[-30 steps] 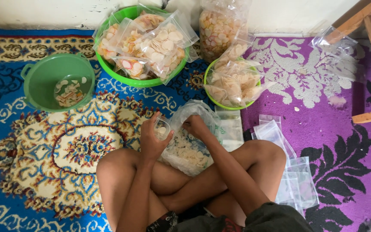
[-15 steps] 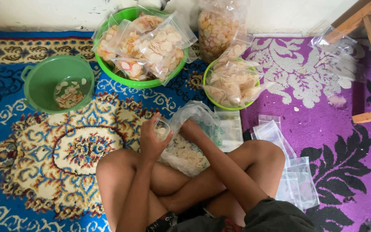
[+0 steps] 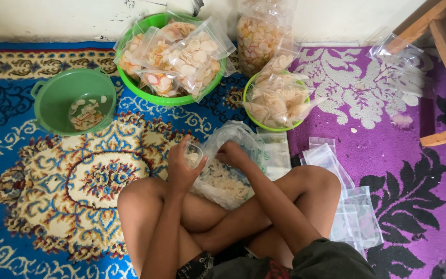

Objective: Manually filling small plastic bags with crackers using a small cup as a measure and then sealing the bags.

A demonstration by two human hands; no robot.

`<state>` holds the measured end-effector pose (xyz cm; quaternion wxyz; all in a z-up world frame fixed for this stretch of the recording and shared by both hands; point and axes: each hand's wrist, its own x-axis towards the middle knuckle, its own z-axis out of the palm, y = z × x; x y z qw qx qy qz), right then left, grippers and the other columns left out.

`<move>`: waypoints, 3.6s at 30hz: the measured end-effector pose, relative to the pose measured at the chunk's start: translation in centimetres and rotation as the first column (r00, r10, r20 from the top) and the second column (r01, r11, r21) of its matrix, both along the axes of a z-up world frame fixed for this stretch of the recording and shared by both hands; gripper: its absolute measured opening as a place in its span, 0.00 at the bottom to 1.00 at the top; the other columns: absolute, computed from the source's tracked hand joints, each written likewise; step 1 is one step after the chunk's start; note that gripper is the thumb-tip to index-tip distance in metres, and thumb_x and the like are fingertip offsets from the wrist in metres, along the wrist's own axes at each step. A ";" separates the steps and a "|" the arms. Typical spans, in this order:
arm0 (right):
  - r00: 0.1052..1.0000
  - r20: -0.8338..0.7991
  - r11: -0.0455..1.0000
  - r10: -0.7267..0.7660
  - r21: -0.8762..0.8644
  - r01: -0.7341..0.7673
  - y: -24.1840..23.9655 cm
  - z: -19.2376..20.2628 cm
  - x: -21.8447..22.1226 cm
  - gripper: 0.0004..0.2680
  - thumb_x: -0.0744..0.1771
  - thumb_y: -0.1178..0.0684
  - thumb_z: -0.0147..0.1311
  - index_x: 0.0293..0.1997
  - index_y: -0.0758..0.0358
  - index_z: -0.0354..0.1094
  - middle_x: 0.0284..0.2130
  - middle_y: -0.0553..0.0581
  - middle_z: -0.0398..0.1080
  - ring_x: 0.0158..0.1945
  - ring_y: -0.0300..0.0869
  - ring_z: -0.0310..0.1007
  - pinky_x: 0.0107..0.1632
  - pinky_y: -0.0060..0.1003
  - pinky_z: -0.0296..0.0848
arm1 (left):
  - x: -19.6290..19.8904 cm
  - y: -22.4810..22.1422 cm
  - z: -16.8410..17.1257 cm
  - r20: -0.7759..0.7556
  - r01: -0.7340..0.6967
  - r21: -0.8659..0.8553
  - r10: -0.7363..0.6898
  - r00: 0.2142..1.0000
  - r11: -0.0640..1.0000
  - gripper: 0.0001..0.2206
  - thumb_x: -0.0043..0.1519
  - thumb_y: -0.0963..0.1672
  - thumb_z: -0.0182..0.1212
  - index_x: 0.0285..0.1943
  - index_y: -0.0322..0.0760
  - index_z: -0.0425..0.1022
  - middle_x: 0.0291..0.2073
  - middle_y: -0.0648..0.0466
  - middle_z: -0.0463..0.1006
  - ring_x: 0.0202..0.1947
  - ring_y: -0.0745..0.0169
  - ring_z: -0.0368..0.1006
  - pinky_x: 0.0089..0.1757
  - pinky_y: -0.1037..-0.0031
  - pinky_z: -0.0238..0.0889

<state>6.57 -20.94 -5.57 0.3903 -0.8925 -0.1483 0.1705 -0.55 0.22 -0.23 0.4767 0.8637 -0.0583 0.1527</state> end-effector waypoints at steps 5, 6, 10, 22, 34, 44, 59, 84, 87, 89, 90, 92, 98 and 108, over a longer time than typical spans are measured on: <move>0.970 0.118 0.954 0.213 -0.241 -0.180 1.5 -0.4 -1.1 0.09 0.63 0.58 0.62 0.45 0.71 0.78 0.38 0.68 0.79 0.42 0.60 0.80 0.50 0.51 0.78 | -0.3 -0.1 1.1 -0.004 0.030 -0.047 -0.030 1.000 0.998 0.35 0.59 0.47 0.73 0.75 0.39 0.59 0.53 0.42 0.67 0.59 0.37 0.67 0.56 0.38 0.65; 0.964 0.153 0.944 0.218 -0.284 -0.168 2.0 0.3 -1.4 0.09 0.63 0.59 0.62 0.45 0.71 0.78 0.38 0.69 0.79 0.42 0.60 0.80 0.46 0.50 0.80 | -0.4 -0.1 1.4 -0.005 0.039 -0.056 -0.039 0.999 0.998 0.35 0.60 0.47 0.72 0.75 0.39 0.59 0.54 0.42 0.67 0.60 0.37 0.66 0.56 0.38 0.65; 0.960 0.178 0.946 0.218 -0.281 -0.163 2.1 0.1 -1.4 0.09 0.62 0.59 0.62 0.43 0.71 0.78 0.36 0.67 0.78 0.40 0.60 0.80 0.44 0.50 0.80 | -0.3 -0.1 0.9 -0.018 0.022 -0.023 -0.022 1.000 0.999 0.35 0.59 0.47 0.73 0.76 0.40 0.59 0.54 0.43 0.67 0.60 0.39 0.66 0.57 0.39 0.64; 0.988 0.080 0.992 -0.129 0.028 0.127 -1.7 2.1 -1.5 0.10 0.64 0.55 0.63 0.46 0.69 0.79 0.40 0.70 0.79 0.47 0.65 0.78 0.50 0.56 0.78 | -0.4 -0.2 0.5 -0.052 0.005 -0.018 -0.006 0.999 1.000 0.36 0.59 0.48 0.73 0.76 0.41 0.58 0.54 0.43 0.66 0.60 0.40 0.66 0.57 0.39 0.65; 0.943 0.309 0.882 -0.126 0.470 -0.036 4.3 12.0 -5.7 0.08 0.68 0.61 0.61 0.52 0.68 0.75 0.40 0.64 0.77 0.46 0.56 0.79 0.41 0.48 0.86 | 0.0 -0.8 -1.2 0.165 0.054 0.076 -0.066 0.984 0.996 0.42 0.55 0.49 0.75 0.78 0.38 0.57 0.52 0.43 0.67 0.55 0.42 0.67 0.56 0.45 0.63; 0.959 0.283 0.996 0.029 0.071 -0.051 -1.4 8.0 -1.4 0.05 0.68 0.54 0.62 0.36 0.63 0.79 0.28 0.60 0.79 0.33 0.54 0.79 0.33 0.48 0.76 | 0.7 -0.4 -1.3 0.261 -0.061 -0.018 0.064 0.963 0.998 0.40 0.49 0.49 0.79 0.72 0.37 0.67 0.48 0.44 0.71 0.50 0.42 0.70 0.53 0.50 0.66; 0.991 0.105 0.886 0.081 -0.464 -0.023 -1.0 -4.3 0.8 0.09 0.59 0.53 0.67 0.41 0.59 0.81 0.34 0.61 0.79 0.40 0.58 0.80 0.42 0.51 0.80 | 0.6 0.0 -0.2 0.065 -0.045 -0.078 0.050 0.997 0.996 0.38 0.53 0.49 0.78 0.73 0.42 0.64 0.51 0.45 0.68 0.54 0.43 0.68 0.55 0.46 0.64; 0.991 0.039 0.921 -0.125 -0.366 0.131 -4.2 -3.1 -2.2 0.07 0.63 0.55 0.58 0.40 0.62 0.81 0.35 0.68 0.80 0.42 0.68 0.79 0.45 0.65 0.78 | -0.2 -0.2 0.0 0.084 -0.011 -0.033 0.013 0.996 0.999 0.37 0.54 0.48 0.76 0.74 0.41 0.63 0.50 0.44 0.69 0.53 0.43 0.69 0.54 0.47 0.66; 0.970 0.073 0.900 -0.234 -0.362 0.244 -5.2 -2.5 -1.8 0.11 0.65 0.51 0.56 0.50 0.55 0.78 0.40 0.59 0.80 0.45 0.60 0.80 0.49 0.59 0.78 | -0.1 -0.1 -0.3 0.122 -0.035 0.002 0.035 0.992 0.999 0.39 0.51 0.49 0.78 0.73 0.41 0.64 0.49 0.43 0.69 0.53 0.40 0.69 0.53 0.46 0.67; 0.969 0.077 0.904 -0.235 -0.349 0.247 -4.5 -0.7 -2.1 0.12 0.65 0.49 0.57 0.51 0.56 0.78 0.40 0.58 0.80 0.46 0.58 0.80 0.50 0.58 0.78 | -0.4 -0.2 0.4 0.117 -0.028 -0.017 0.030 0.993 0.999 0.38 0.53 0.48 0.77 0.74 0.40 0.64 0.49 0.42 0.69 0.53 0.40 0.69 0.53 0.46 0.67; 0.969 0.082 0.909 -0.233 -0.336 0.247 -4.2 0.2 -2.3 0.13 0.65 0.46 0.57 0.51 0.58 0.77 0.40 0.58 0.80 0.47 0.57 0.80 0.51 0.57 0.78 | -0.5 -0.2 0.8 0.113 -0.024 -0.035 0.028 0.993 0.999 0.37 0.54 0.47 0.76 0.74 0.40 0.63 0.49 0.42 0.69 0.53 0.40 0.69 0.54 0.46 0.67; 0.977 0.107 0.926 -0.184 -0.314 0.209 -2.3 1.0 -2.2 0.12 0.65 0.50 0.57 0.51 0.62 0.76 0.41 0.62 0.79 0.48 0.59 0.79 0.51 0.58 0.77 | -0.4 -0.3 0.4 0.121 -0.033 -0.023 0.036 0.992 0.999 0.38 0.53 0.47 0.77 0.74 0.40 0.64 0.49 0.42 0.69 0.53 0.40 0.69 0.54 0.47 0.67; 0.896 0.344 0.864 0.279 -0.497 -0.078 0.8 -2.2 -0.7 0.05 0.64 0.55 0.59 0.37 0.66 0.74 0.30 0.59 0.72 0.36 0.51 0.76 0.38 0.44 0.78 | -0.2 -0.2 -1.0 0.152 -0.025 0.010 0.024 0.988 1.000 0.40 0.52 0.49 0.78 0.74 0.38 0.64 0.49 0.42 0.70 0.53 0.40 0.69 0.55 0.49 0.65; 0.885 0.465 0.994 0.037 -0.109 0.016 -0.1 2.3 -1.2 0.13 0.69 0.55 0.54 0.23 0.66 0.65 0.17 0.58 0.66 0.21 0.48 0.70 0.26 0.39 0.68 | -0.8 -0.2 0.7 0.148 -0.004 -0.026 0.007 0.989 1.000 0.38 0.56 0.48 0.75 0.75 0.38 0.61 0.50 0.43 0.68 0.54 0.40 0.68 0.54 0.46 0.65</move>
